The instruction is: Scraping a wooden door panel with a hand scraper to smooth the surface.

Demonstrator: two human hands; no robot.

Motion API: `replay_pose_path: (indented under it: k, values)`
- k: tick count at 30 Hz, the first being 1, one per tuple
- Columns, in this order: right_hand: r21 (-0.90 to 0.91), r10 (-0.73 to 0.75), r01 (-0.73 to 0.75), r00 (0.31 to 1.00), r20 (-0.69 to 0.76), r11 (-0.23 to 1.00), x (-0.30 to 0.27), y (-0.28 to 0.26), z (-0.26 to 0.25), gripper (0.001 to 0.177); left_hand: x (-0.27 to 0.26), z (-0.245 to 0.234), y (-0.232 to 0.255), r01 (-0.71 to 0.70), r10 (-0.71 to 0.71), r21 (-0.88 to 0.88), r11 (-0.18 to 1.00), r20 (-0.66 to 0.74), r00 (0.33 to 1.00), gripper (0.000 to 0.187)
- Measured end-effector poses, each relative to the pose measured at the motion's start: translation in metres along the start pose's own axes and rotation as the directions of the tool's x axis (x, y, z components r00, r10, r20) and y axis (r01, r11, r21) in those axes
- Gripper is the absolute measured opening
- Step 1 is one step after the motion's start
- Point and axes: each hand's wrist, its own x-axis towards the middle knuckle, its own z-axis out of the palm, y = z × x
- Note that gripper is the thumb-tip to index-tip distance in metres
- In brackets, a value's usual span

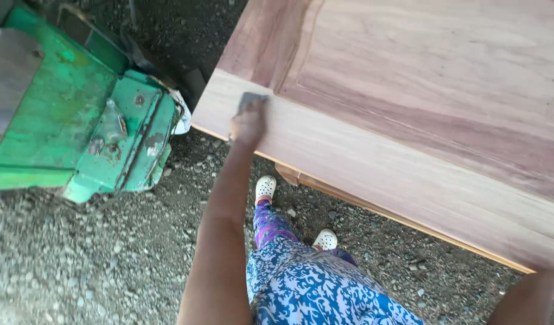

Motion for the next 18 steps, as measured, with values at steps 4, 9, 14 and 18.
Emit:
replay_pose_path:
  k: [4, 9, 14, 18]
  values:
    - [0.066, 0.085, -0.076, 0.987, -0.14, 0.995, -0.032, -0.048, -0.002, 0.05, 0.027, 0.002, -0.034, 0.021, -0.02, 0.011, 1.0, -0.081, 0.997, 0.019]
    - [0.177, 0.195, -0.167, 0.969, -0.154, 0.97, -0.082, -0.229, -0.034, 0.051, -0.037, -0.027, -0.053, -0.569, 0.564, -0.001, 0.822, -0.129, 0.816, 0.021]
    - [0.235, 0.307, -0.326, 0.945, 0.115, 0.916, -0.096, -0.375, -0.066, 0.052, -0.022, -0.06, -0.07, -0.752, 0.773, -0.203, 0.626, 0.042, 0.632, 0.021]
    - [-0.006, 0.465, -0.47, 0.871, 0.158, 0.883, -0.103, -0.402, -0.056, 0.054, 0.042, -0.02, -0.071, -0.848, 0.885, -0.253, 0.465, 0.133, 0.446, 0.015]
